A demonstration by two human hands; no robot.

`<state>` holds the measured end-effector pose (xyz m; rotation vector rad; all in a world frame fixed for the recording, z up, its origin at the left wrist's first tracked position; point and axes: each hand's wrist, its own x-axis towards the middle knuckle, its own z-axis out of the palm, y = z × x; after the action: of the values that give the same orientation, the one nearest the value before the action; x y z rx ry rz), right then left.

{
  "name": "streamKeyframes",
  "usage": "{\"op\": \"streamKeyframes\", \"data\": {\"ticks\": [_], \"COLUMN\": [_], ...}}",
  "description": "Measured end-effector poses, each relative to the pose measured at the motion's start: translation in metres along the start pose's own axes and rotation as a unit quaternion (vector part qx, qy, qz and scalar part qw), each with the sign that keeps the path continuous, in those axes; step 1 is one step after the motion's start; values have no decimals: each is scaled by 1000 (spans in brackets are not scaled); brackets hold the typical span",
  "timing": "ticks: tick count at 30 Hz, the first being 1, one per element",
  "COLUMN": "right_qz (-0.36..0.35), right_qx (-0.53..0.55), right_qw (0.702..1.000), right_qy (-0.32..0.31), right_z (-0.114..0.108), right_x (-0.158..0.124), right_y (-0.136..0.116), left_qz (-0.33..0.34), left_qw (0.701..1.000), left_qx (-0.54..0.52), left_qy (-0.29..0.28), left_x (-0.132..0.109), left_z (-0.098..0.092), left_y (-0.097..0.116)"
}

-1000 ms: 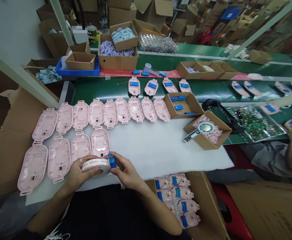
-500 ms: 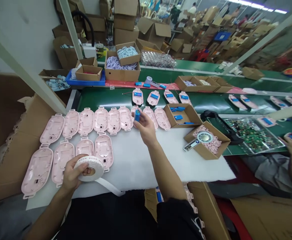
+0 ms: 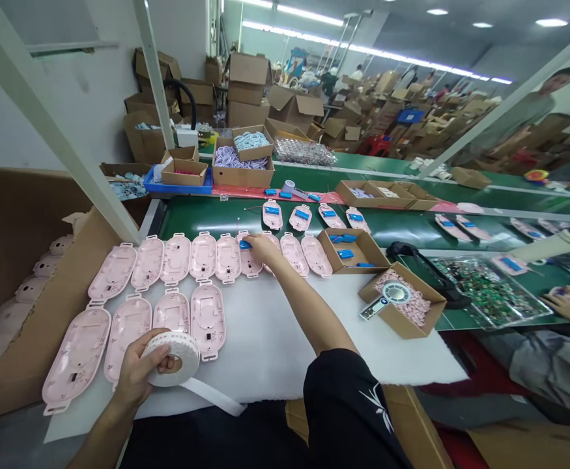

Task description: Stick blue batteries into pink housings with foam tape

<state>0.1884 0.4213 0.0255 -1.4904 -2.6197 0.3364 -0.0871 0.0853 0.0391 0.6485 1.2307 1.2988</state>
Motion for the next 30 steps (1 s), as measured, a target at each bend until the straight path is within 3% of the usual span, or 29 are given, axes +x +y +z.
{"op": "streamKeyframes", "data": {"ticks": [9,15,25,30], "right_qz": [-18,-11,-31,-25], "right_qx": [-43,-75,-119,-118], "right_qw": [999,995,986,985], "right_qy": [-29,-71,-111,-126], "right_z": [-1,-1,-3,-21], "right_x": [10,16,20,14], "right_y": [-8,-10,-16,-20], "left_qz": [-3,-21,-22,-66], "left_qw": [1000,1000,999,997], "left_qx": [-10,-1,-25,17], "left_qy": [7,-20,12,45], "left_x": [7,12,8,10], "left_z": [-4,-10,14,3], "left_y": [-1,-7,4,-19]}}
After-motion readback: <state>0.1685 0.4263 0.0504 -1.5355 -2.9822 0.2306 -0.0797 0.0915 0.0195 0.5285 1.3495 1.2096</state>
